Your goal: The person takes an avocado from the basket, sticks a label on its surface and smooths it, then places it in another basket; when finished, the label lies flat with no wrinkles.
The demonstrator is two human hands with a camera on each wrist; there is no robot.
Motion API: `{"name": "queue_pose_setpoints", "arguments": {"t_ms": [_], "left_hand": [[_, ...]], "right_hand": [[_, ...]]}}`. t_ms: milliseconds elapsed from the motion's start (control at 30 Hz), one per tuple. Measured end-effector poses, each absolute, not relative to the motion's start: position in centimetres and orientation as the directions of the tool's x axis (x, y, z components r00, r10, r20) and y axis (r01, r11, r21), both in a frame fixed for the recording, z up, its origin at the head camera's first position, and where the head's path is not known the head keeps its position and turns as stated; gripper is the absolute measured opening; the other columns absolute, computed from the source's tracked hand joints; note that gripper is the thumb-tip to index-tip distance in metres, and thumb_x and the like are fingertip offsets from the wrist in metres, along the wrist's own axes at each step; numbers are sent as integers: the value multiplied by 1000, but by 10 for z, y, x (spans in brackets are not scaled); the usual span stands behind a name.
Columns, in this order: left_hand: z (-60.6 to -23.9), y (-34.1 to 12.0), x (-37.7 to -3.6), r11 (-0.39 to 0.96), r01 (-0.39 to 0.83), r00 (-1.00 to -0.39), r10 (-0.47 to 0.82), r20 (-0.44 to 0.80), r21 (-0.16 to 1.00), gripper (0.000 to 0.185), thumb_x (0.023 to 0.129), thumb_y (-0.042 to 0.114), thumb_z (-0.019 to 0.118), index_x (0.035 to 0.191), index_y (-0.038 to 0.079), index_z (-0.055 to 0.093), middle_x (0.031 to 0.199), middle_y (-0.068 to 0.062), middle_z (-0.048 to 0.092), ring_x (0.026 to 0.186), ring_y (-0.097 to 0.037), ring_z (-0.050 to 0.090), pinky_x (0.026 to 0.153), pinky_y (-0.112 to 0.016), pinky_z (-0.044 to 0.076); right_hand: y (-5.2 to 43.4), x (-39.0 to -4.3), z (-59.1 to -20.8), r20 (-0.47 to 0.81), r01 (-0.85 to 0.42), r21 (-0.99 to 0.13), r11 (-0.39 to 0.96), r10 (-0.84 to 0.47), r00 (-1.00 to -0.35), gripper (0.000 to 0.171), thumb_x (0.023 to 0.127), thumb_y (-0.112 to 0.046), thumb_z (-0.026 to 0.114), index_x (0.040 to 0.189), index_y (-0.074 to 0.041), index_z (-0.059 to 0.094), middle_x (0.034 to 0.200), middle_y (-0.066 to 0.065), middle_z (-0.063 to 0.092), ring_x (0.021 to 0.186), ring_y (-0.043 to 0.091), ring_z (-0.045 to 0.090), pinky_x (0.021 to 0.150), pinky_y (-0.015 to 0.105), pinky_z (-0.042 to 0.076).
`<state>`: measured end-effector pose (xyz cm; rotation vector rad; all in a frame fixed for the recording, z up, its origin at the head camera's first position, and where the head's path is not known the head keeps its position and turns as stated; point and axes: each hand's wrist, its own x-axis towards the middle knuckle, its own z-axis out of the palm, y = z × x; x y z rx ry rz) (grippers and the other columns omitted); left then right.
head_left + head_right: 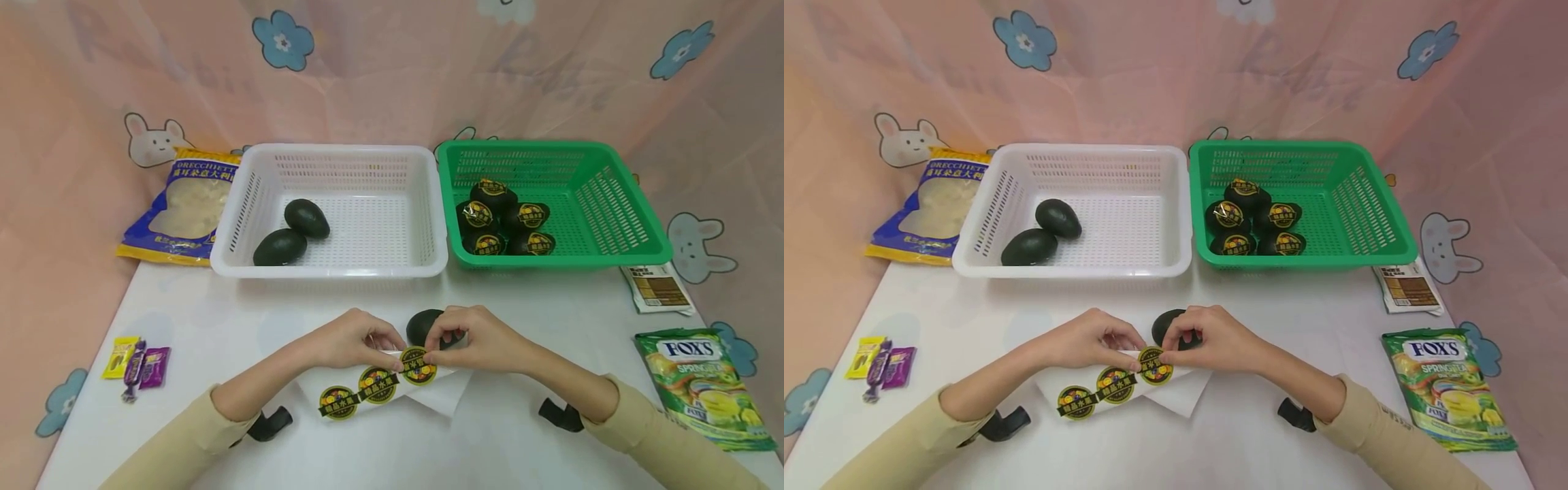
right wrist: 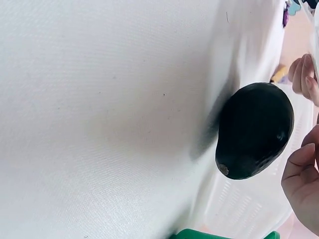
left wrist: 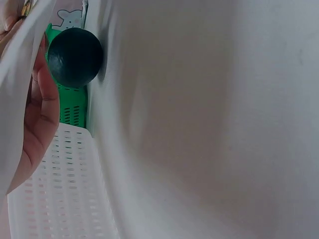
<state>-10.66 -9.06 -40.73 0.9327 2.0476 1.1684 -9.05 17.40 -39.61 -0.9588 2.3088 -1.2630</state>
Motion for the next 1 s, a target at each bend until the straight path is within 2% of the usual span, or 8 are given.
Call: {"name": "queue_pose_setpoints", "arguments": {"t_ms": [200, 433, 567, 733, 867, 1000], "left_hand": [[-407, -91, -107, 348, 234, -590, 793, -153, 908, 16, 84, 26, 79, 97, 19, 73, 75, 12, 68, 69, -6, 65, 67, -25, 54], [-408, -90, -106, 343, 245, -586, 797, -143, 907, 12, 84, 25, 79, 92, 18, 74, 71, 13, 67, 64, -5, 63, 62, -23, 52], [-409, -89, -105, 361, 245, -579, 799, -162, 900, 17, 82, 28, 81, 94, 17, 75, 74, 14, 68, 68, -4, 64, 66, -24, 54], [-411, -89, -104, 358, 280, -547, 822, -158, 891, 28, 78, 32, 83, 100, 16, 75, 84, 15, 69, 78, -2, 63, 73, -22, 54], [-415, -89, -102, 330, 314, -517, 846, -132, 890, 27, 79, 29, 83, 100, 15, 75, 86, 16, 69, 77, 0, 61, 72, -21, 53], [-419, -87, -101, 301, 382, -484, 870, -89, 874, 26, 81, 29, 81, 102, 15, 76, 92, 13, 70, 83, -2, 61, 75, -21, 52]], "right_hand": [[174, -91, -396, 16, -397, -840, 370, -714, -700, 18, 80, -31, 82, 88, -26, 67, 84, -13, 63, 77, 20, 57, 67, 34, 51], [172, -89, -395, 1, -387, -848, 363, -729, -684, 17, 82, -27, 80, 89, -25, 66, 82, -9, 63, 76, 22, 57, 65, 33, 49], [173, -88, -394, -26, -371, -846, 382, -725, -688, 16, 83, -19, 78, 89, -25, 65, 78, -11, 60, 74, 20, 57, 65, 34, 50], [175, -89, -394, -61, -322, -863, 389, -714, -698, 15, 86, -14, 75, 91, -24, 65, 76, -14, 63, 72, 10, 59, 66, 33, 50], [178, -91, -394, -71, -283, -885, 369, -709, -702, 13, 88, -14, 73, 93, -21, 64, 79, -13, 68, 74, 9, 61, 65, 27, 49], [180, -94, -392, -58, -286, -896, 341, -727, -684, 13, 90, -13, 70, 97, -20, 63, 77, -10, 65, 73, 11, 58, 63, 25, 47]]}}
